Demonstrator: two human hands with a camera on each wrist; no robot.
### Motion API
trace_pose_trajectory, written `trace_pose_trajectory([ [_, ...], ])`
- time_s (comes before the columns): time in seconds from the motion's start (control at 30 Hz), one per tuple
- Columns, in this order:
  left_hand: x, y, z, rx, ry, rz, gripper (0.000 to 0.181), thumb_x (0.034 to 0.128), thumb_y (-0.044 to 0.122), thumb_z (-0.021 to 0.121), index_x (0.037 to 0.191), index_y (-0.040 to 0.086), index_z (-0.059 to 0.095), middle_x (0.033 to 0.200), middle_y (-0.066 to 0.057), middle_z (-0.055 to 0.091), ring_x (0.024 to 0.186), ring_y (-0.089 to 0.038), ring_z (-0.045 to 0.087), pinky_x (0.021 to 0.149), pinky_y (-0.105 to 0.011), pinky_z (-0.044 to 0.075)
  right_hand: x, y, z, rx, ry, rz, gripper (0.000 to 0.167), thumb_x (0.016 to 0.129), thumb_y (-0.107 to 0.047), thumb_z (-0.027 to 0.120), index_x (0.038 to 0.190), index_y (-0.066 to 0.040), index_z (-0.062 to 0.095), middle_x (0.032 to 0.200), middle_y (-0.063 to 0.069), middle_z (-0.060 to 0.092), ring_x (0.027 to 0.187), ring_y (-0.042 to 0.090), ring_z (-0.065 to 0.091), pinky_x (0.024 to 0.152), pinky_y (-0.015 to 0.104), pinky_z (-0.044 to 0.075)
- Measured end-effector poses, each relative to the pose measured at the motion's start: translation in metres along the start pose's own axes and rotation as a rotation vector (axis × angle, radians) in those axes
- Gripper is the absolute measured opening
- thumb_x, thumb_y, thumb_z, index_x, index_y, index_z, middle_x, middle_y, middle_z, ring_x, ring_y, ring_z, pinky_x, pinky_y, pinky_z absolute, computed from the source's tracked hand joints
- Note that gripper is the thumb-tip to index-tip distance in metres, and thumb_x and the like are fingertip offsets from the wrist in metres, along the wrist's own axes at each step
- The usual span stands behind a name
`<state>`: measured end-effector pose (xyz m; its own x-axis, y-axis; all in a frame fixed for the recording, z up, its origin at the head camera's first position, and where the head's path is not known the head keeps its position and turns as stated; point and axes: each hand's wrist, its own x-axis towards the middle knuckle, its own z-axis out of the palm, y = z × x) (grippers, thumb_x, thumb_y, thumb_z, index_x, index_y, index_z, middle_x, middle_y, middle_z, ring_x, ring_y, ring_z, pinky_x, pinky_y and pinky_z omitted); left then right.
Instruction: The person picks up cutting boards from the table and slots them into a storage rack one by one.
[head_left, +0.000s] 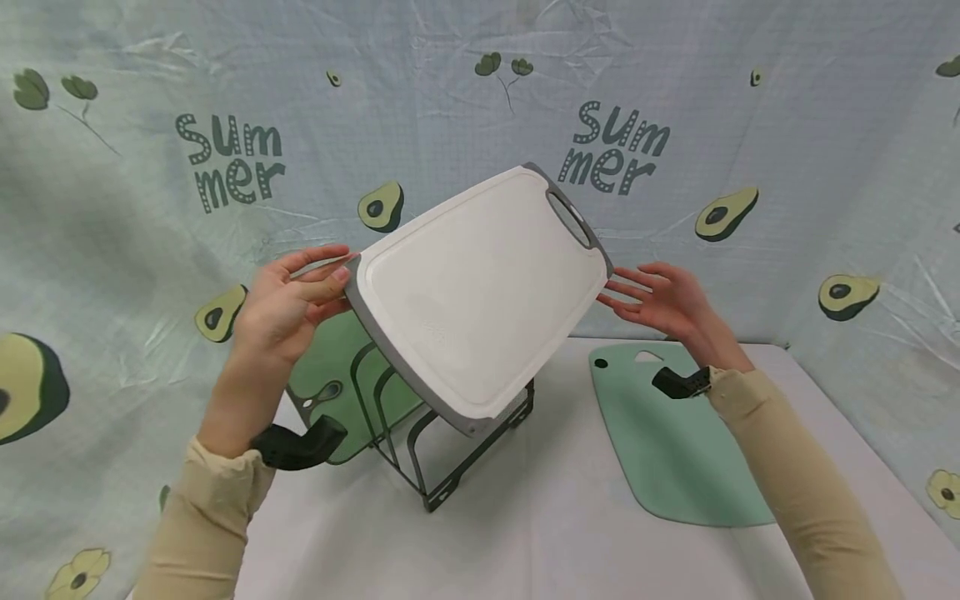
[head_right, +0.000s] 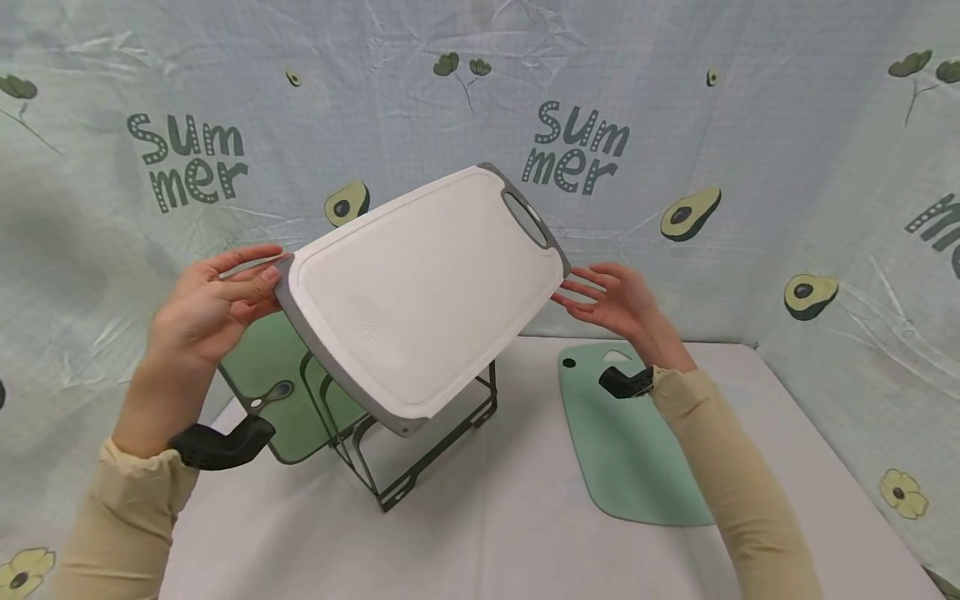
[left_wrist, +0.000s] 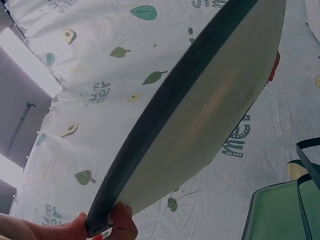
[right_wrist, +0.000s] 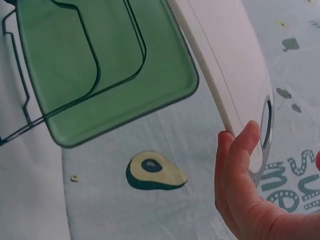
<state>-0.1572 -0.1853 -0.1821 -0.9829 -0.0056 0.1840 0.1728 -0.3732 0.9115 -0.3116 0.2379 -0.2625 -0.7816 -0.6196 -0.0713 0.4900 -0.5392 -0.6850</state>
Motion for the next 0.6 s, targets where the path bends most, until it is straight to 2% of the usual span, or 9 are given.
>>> trace_pose_trajectory([
  [0.07,0.000,0.005,-0.006,-0.001,0.005,0.000,0.023,0.0755,-0.002,0.066,0.096,0.006,0.060,0.086,-0.003,0.069,0.075,-0.012,0.065,0.064,-0.025,0.054,0.004,0.001,0.006,0.007,-0.009,0.006,0.058,0.096,-0.024,0.034,0.144,-0.020,0.002,0.137,0.007,0.027,0.112,0.036,0.049,0.090,0.038,0.045],
  [0.27,0.002,0.019,-0.025,-0.097,0.021,-0.010,0.019,0.0759,-0.009,0.062,0.090,0.004,0.065,0.082,-0.007,0.069,0.072,-0.015,0.065,0.060,-0.026,0.054,0.023,0.007,0.021,0.012,-0.005,0.009,0.058,0.095,-0.023,0.039,0.144,-0.018,0.009,0.147,0.004,0.016,0.116,0.036,0.045,0.085,0.037,0.046],
  [0.43,0.000,0.030,-0.037,-0.091,0.095,0.029,0.021,0.0750,-0.008,0.063,0.091,0.004,0.065,0.080,-0.007,0.069,0.069,-0.016,0.065,0.058,-0.027,0.054,0.039,0.013,0.035,-0.006,-0.004,0.011,0.057,0.095,-0.023,0.038,0.144,-0.017,0.010,0.151,0.002,0.008,0.126,0.035,0.033,0.078,0.035,0.047],
  [0.6,-0.005,0.043,-0.046,-0.054,0.191,0.070,0.027,0.0718,-0.004,0.067,0.097,0.006,0.063,0.081,-0.006,0.069,0.069,-0.017,0.066,0.058,-0.028,0.055,0.055,0.019,0.048,-0.049,-0.016,0.001,0.058,0.094,-0.023,0.039,0.144,-0.016,0.010,0.151,0.002,0.006,0.137,0.028,0.016,0.081,0.033,0.045],
])
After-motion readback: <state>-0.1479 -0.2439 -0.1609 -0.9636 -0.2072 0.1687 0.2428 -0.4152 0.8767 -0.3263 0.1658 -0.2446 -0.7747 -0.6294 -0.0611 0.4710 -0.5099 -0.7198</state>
